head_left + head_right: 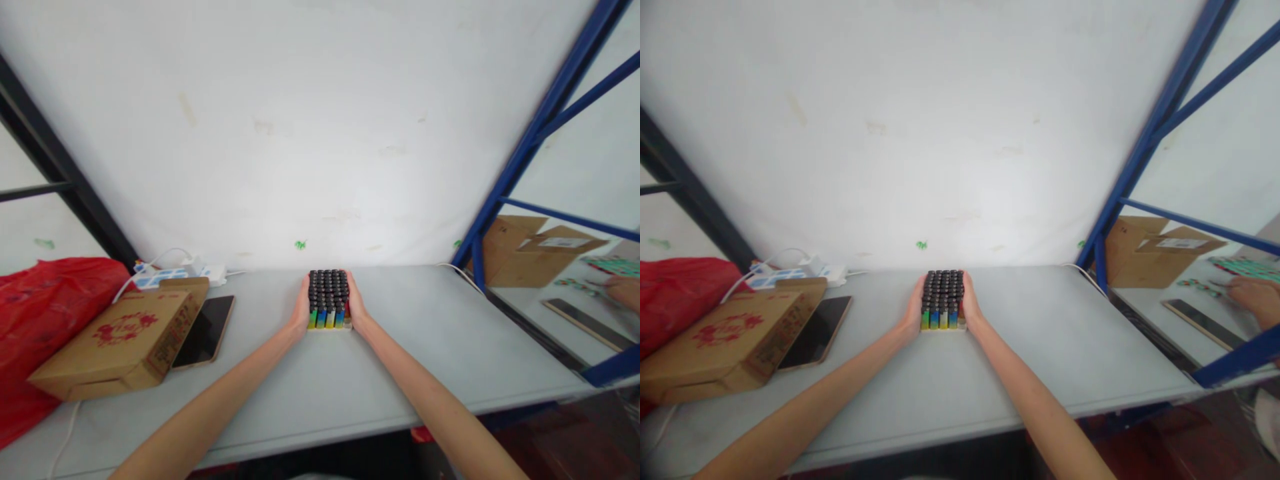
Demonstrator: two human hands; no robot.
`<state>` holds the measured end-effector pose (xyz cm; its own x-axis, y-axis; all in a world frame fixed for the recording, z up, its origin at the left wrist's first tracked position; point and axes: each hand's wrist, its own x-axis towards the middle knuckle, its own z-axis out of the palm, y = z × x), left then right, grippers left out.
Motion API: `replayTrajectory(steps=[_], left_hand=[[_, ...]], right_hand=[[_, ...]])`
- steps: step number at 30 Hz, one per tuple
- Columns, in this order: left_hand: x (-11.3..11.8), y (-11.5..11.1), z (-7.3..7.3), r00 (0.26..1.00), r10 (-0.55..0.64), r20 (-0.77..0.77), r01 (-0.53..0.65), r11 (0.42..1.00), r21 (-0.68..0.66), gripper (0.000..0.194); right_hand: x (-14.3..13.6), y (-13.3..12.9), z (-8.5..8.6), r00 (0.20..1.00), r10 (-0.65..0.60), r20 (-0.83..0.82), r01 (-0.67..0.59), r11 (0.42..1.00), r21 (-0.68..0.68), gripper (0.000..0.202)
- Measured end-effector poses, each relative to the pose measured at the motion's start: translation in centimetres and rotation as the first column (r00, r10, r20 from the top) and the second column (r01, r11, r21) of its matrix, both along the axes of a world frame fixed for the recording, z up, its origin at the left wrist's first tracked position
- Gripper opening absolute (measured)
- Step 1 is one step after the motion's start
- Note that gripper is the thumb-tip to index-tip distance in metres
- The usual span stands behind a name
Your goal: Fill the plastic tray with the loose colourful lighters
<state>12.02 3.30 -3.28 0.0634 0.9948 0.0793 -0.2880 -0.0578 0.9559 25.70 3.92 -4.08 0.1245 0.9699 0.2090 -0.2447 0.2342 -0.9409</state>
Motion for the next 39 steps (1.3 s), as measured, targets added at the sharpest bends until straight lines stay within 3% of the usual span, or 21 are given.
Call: replayTrajectory(steps=[3,7,11,14,16,18,22,25,28,31,34,37,39], left_hand=[[-0.2,-0.8,0.3,0.998,0.006,-0.067,-0.005,1.000,0.013,0.081],[-0.1,-1.2,0.5,0.990,0.023,-0.142,-0.015,0.998,0.056,0.082],[-0.4,-1.1,0.4,0.969,0.030,-0.244,-0.005,0.995,0.103,0.080],[-2.2,-0.4,0.2,0.926,0.069,-0.372,-0.018,0.990,0.140,0.076],[-4.3,0.2,0.2,0.873,0.130,-0.470,-0.046,0.982,0.186,0.070],[-6.5,0.8,0.1,0.806,0.176,-0.565,-0.037,0.968,0.248,0.063],[-9.4,1.7,-0.3,0.660,0.210,-0.721,0.059,0.943,0.329,0.051],[-9.8,2.1,-1.0,0.566,0.221,-0.795,0.133,0.927,0.352,0.043],[-9.6,2.2,-1.6,0.494,0.242,-0.835,0.175,0.913,0.368,0.041],[-9.6,2.1,-1.8,0.448,0.259,-0.856,0.201,0.903,0.379,0.042],[-9.6,2.0,-1.7,0.427,0.273,-0.862,0.213,0.896,0.390,0.041],[-9.5,1.9,-1.4,0.429,0.286,-0.857,0.209,0.891,0.402,0.041],[-9.5,1.8,-1.2,0.437,0.293,-0.850,0.202,0.889,0.411,0.042]], right_hand=[[-0.3,-0.7,0.1,0.991,0.035,-0.131,-0.044,0.997,-0.064,0.071],[-0.4,-1.1,0.3,0.990,0.087,-0.110,-0.097,0.991,-0.090,0.070],[0.7,-0.6,0.2,0.992,0.103,0.070,-0.097,0.992,-0.079,0.081],[2.7,0.0,-0.3,0.961,0.025,0.274,-0.015,0.999,-0.038,0.090],[4.5,0.4,-0.7,0.915,-0.091,0.393,0.088,0.996,0.027,0.087],[6.1,0.5,-1.2,0.810,-0.196,0.553,0.156,0.981,0.119,0.074],[7.6,0.2,-1.7,0.582,-0.235,0.778,0.105,0.971,0.215,0.041],[7.3,-0.2,-1.8,0.529,-0.208,0.823,0.053,0.976,0.213,0.031],[6.8,-0.7,-1.7,0.465,-0.189,0.865,0.005,0.977,0.211,0.036],[6.5,-1.0,-1.5,0.394,-0.193,0.899,-0.024,0.975,0.220,0.039],[6.7,-1.1,-1.2,0.378,-0.218,0.900,-0.010,0.971,0.240,0.037],[7.3,-0.8,0.3,0.390,-0.257,0.884,0.040,0.964,0.262,0.035],[7.3,-0.3,2.2,0.412,-0.302,0.860,0.084,0.952,0.294,0.037]])
